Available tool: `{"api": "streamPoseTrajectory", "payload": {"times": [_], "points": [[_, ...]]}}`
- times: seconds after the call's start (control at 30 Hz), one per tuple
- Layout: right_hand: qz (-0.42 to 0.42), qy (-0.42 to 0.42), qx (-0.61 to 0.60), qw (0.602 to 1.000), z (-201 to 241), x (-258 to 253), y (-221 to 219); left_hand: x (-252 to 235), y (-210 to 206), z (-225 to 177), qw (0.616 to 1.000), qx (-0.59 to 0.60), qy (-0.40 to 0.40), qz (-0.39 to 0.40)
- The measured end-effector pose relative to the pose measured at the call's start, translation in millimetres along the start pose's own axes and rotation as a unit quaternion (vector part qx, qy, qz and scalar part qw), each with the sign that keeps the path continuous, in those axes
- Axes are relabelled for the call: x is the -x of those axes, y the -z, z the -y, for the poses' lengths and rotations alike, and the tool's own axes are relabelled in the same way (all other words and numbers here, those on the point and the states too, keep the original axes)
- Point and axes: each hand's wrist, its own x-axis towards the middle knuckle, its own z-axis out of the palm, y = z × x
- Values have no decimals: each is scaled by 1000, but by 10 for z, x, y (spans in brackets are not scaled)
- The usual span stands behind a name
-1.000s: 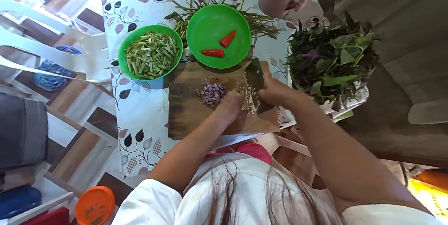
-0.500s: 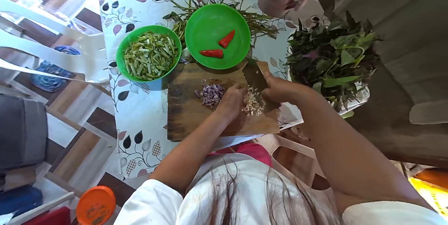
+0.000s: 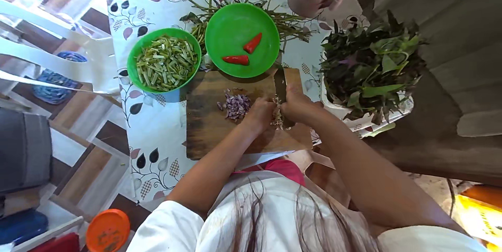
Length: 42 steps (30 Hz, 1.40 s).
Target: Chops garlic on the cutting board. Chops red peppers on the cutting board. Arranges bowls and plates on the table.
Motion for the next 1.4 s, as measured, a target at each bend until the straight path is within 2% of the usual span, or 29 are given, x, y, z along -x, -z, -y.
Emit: {"api": "streamPoseTrajectory", "payload": {"times": [0.1, 0.23, 0.33, 0.47, 0.63, 0.77, 0.93, 1.17, 1.27, 1.4], "points": [[2, 7, -48, 999, -23, -96, 35, 60, 31, -38, 1000, 7, -2, 17], [-23, -1, -78, 997, 48, -18, -145, 110, -46, 6, 998, 43, -29, -37], [3, -13, -96, 995, 47, -44, -51, 133, -93, 44, 997, 47, -31, -59], [-26, -16, -132, 991, 88, 28, -141, 157, -144, 84, 991, 46, -39, -120], [-21, -28, -140, 990, 40, -27, -81, 144, -112, 68, 994, 46, -16, -100], [-53, -19, -162, 985, 137, 50, -202, 183, -36, 24, 995, 56, -2, -77], [-16, -27, -101, 994, 127, -13, 50, 150, 56, 7, 999, 37, 8, -31], [1, -2, -52, 999, -73, -137, 13, 105, 80, -12, 999, 11, 25, -22], [-7, 15, -51, 999, -122, -176, 3, 36, 74, 18, 999, 0, 22, -34], [-4, 32, -63, 997, -174, -191, -48, -49, 50, 2, 999, -20, 28, -10]]}}
